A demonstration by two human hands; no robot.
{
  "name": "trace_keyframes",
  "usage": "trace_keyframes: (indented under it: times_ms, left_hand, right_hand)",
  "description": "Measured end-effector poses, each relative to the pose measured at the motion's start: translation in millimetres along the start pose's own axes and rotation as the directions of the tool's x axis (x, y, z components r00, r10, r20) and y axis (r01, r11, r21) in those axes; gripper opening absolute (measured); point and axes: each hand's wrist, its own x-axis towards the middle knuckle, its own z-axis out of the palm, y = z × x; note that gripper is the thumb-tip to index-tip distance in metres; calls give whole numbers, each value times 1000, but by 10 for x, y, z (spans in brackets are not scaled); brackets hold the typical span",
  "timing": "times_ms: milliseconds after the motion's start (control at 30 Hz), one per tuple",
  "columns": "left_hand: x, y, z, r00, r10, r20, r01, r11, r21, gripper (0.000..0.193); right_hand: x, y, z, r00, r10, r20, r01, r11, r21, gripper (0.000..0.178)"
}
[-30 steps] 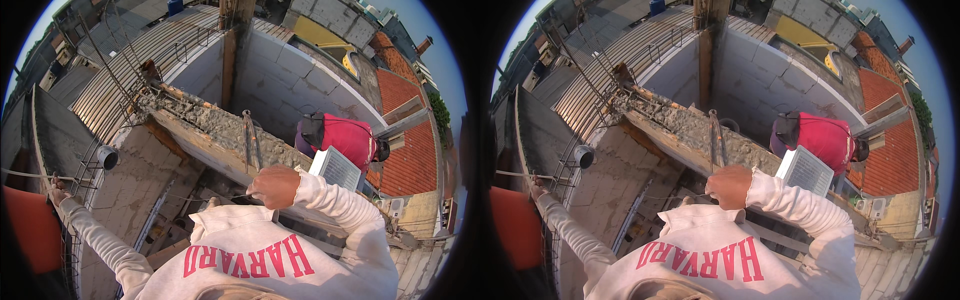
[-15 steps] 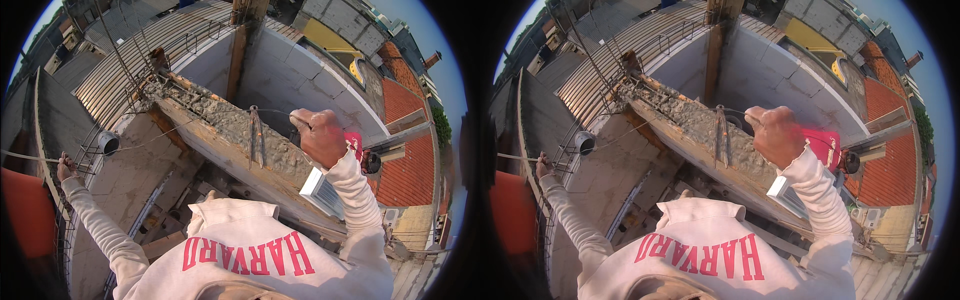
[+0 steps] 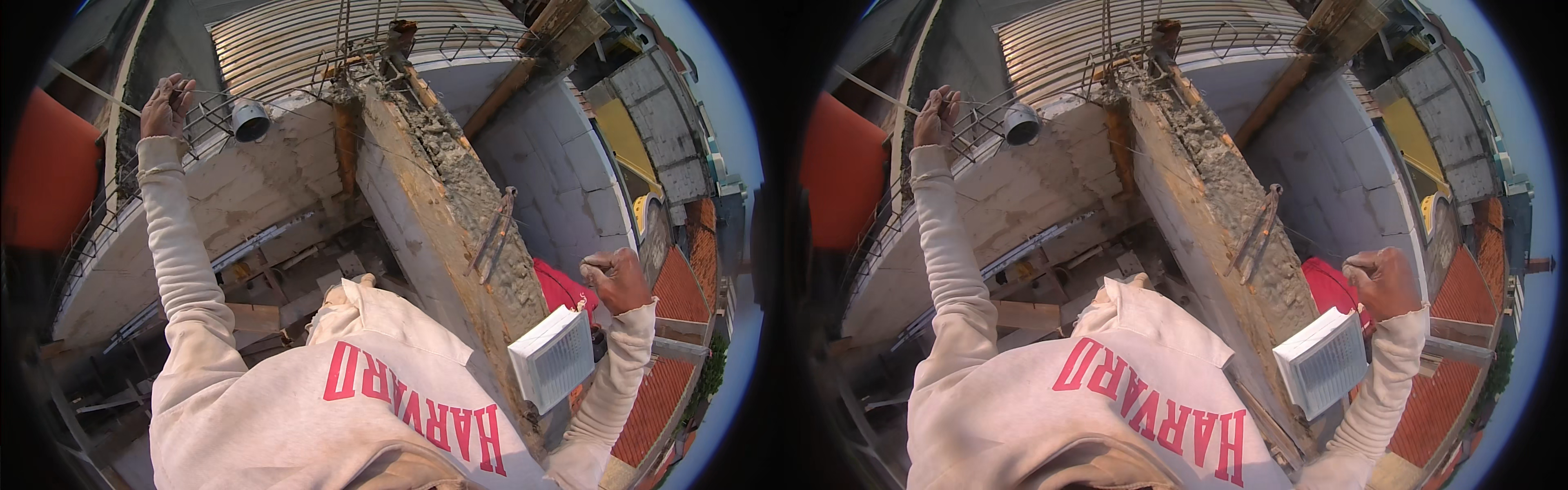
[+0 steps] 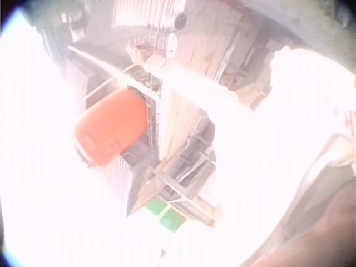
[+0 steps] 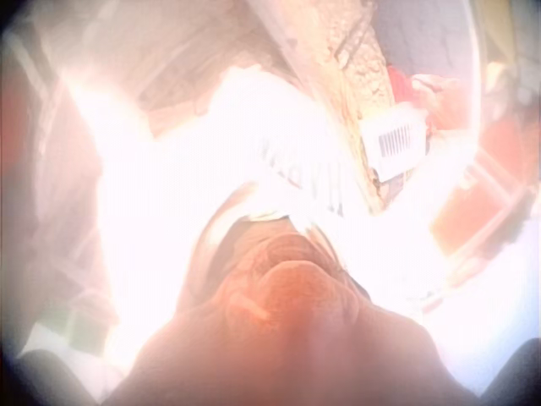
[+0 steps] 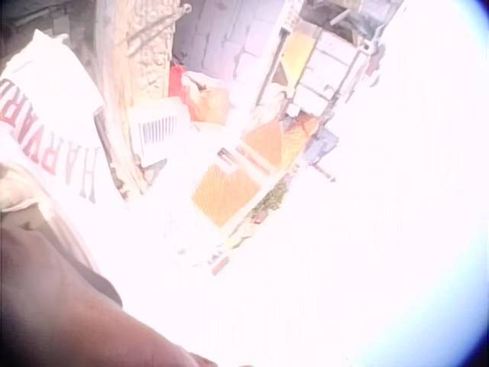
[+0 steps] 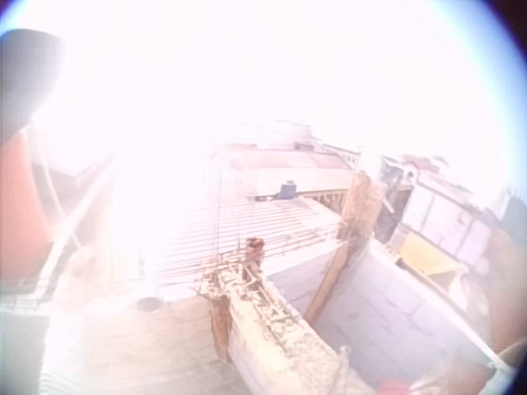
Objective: The person handles a white rectangular light fixture and uses pliers to cut and twist wire ties on a rebar grid above a concrete beam. The person positions the fixture and secures it to the rebar structure.
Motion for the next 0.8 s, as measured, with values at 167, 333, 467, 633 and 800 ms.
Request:
trace_keyframes:
  times_ms: [167, 333, 467, 633, 800]
  left_hand:
    - [-775, -123, 1252, 971, 23, 237, 39, 966, -256, 34]
    - [-1708, -523, 2394, 904, -130, 408, 315, 846, -429, 38]
    - [-2163, -742, 2781, 729, -264, 632, 535, 795, -285, 43]
    - [-1713, -794, 2180, 708, -229, 668, -32, 935, 354, 56]
    - [-82, -945, 653, 951, 36, 308, -289, 464, 838, 50]
  right_hand:
    - [504, -133, -344, 934, -150, -324, -108, 748, -655, 15]
    - [829, -854, -153, 889, -312, -336, 103, 850, -516, 18]
    - [969, -1528, 430, 854, -455, -252, 357, 865, -353, 21]
    - [942, -1484, 534, 813, -501, -296, 444, 863, -240, 26]
    - [551, -985, 207, 867, -385, -316, 294, 908, -300, 31]
